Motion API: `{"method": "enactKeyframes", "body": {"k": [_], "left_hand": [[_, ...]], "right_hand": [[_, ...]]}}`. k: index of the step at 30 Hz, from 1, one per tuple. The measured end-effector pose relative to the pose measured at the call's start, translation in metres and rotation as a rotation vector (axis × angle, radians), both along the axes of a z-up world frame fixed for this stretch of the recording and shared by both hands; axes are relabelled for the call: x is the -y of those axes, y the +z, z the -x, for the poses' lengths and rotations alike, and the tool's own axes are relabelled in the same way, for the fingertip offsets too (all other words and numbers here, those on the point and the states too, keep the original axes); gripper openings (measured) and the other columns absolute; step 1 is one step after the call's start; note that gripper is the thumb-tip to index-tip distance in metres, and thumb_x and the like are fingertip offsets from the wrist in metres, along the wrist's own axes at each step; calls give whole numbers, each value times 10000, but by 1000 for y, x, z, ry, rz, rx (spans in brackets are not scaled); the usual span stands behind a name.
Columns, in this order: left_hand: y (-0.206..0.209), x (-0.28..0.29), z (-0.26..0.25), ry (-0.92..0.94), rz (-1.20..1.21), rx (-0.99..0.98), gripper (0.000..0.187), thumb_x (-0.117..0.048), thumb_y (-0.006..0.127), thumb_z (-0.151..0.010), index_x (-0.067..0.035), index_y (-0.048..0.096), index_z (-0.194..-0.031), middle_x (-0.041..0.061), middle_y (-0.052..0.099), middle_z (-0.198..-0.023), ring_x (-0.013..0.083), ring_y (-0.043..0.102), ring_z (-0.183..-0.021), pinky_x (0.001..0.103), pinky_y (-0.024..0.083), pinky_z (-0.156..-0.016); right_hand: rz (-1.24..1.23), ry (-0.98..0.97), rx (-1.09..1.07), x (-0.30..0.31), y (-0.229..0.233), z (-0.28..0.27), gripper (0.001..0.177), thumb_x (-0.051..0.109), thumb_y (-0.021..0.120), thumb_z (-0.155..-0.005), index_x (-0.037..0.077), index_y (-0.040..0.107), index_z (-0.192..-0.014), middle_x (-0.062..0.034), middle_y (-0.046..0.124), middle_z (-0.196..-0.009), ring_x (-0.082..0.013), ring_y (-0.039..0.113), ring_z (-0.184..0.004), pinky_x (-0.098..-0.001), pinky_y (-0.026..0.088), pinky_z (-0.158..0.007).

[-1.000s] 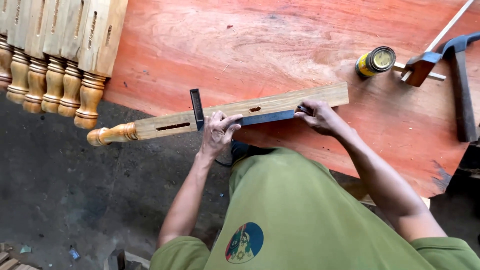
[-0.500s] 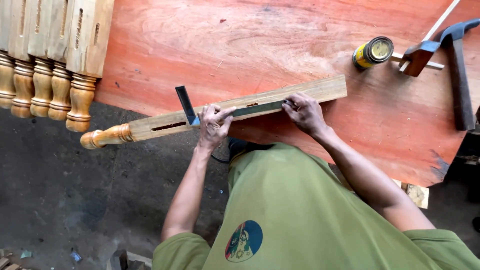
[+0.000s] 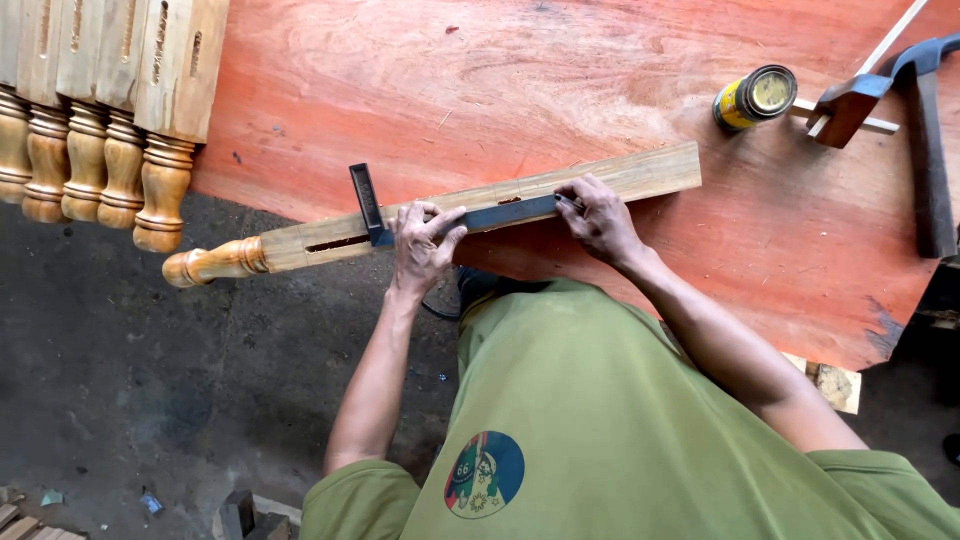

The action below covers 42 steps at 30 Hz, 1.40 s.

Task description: Marking wooden furniture legs for assembly using a try square and pencil

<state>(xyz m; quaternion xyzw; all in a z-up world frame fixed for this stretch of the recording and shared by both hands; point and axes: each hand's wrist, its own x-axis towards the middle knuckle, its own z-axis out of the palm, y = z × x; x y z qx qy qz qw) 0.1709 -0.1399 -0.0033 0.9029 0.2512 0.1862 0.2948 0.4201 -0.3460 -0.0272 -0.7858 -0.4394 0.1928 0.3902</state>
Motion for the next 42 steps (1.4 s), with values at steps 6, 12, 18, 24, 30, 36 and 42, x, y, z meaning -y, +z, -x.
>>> {"method": "enactKeyframes", "body": {"k": [6,12,18,24,30,36,42], "left_hand": [[-16,3,-2,-30,-16,21,293,-351,731,-923,-395,748,-1213,17,540,-961,267,563,-985,383,376,-892],[-17,5,-2,-34,20,4,308,-355,719,-934,-397,741,-1238,21,529,-967,278,558,-981,391,398,-891],[-12,5,-1,-45,28,-2,296,-364,707,-944,-382,745,-1237,33,514,-979,300,557,-978,414,402,-882],[-6,0,0,-50,52,-18,287,-369,719,-931,-374,754,-1216,35,521,-982,305,561,-986,414,392,-878],[-9,1,2,-54,69,-35,289,-394,690,-953,-393,739,-1238,28,516,-988,283,547,-996,404,368,-900],[-4,0,3,-45,70,-38,283,-419,694,-957,-402,736,-1236,18,517,-996,266,543,-1003,390,361,-902],[-5,0,4,-34,32,-24,272,-407,692,-968,-380,742,-1234,13,507,-996,258,543,-994,371,355,-881]], "right_hand": [[30,18,40,-8,-1,14,199,224,710,-943,164,698,-1132,-117,620,-885,-435,676,-795,-524,539,-631],[44,155,472,-3,44,54,475,379,623,-991,281,554,-1450,-98,716,-766,-356,733,-659,-511,579,-584],[162,371,203,29,24,46,171,395,591,-973,251,657,-911,-39,705,-727,-329,729,-766,-464,570,-665],[-19,-38,205,19,1,23,351,291,687,-988,304,677,-1339,-40,662,-721,-330,686,-733,-459,544,-629],[-26,-66,-21,6,6,31,318,208,693,-964,321,740,-1257,-91,546,-560,-347,659,-641,-447,512,-601],[-68,-86,-146,5,-2,29,335,155,699,-950,318,756,-1237,-33,476,-478,-209,596,-535,-287,478,-549],[-102,-108,-232,-1,12,34,314,109,681,-941,221,770,-1220,-161,600,-558,-204,648,-619,-329,478,-558]]}}
